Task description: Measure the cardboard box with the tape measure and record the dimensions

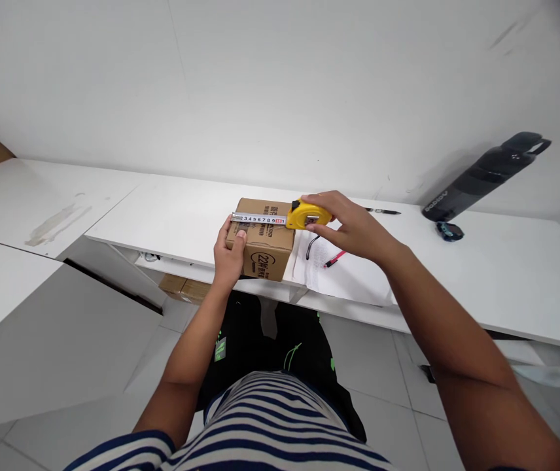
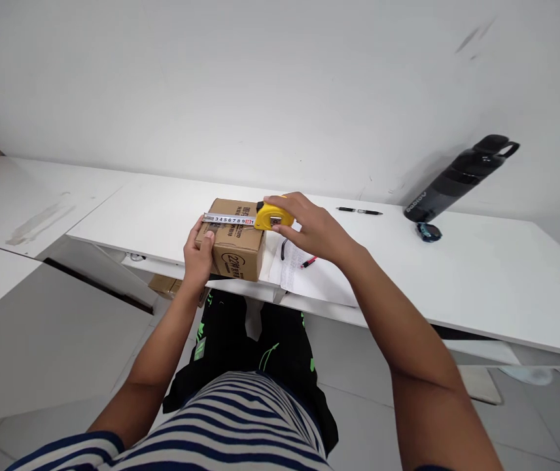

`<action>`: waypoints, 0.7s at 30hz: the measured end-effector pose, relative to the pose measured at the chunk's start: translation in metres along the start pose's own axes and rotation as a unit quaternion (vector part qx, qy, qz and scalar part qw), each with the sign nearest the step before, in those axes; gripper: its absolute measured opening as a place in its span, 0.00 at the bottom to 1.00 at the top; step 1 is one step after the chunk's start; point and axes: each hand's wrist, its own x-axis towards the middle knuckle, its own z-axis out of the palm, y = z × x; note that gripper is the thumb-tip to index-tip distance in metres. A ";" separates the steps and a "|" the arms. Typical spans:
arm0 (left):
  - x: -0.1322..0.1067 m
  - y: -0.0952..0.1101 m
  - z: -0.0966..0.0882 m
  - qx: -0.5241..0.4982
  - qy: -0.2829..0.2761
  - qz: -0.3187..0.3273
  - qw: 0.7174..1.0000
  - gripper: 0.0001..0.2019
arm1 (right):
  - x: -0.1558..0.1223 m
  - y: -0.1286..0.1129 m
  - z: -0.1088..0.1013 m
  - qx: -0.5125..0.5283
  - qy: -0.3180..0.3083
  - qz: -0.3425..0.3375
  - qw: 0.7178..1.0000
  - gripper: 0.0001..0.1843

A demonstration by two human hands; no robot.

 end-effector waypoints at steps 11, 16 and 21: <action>-0.001 0.001 0.002 -0.003 0.000 -0.005 1.000 0.28 | 0.050 -0.038 0.030 -0.011 -0.048 0.015 0.999 0.34; 0.002 0.002 0.002 -0.014 0.004 -0.006 1.000 0.27 | 0.084 -0.056 0.054 -0.017 -0.072 -0.005 0.997 0.31; 0.000 0.021 -0.011 0.070 0.015 0.056 0.996 0.30 | 0.085 -0.062 0.051 -0.037 -0.032 -0.046 0.998 0.28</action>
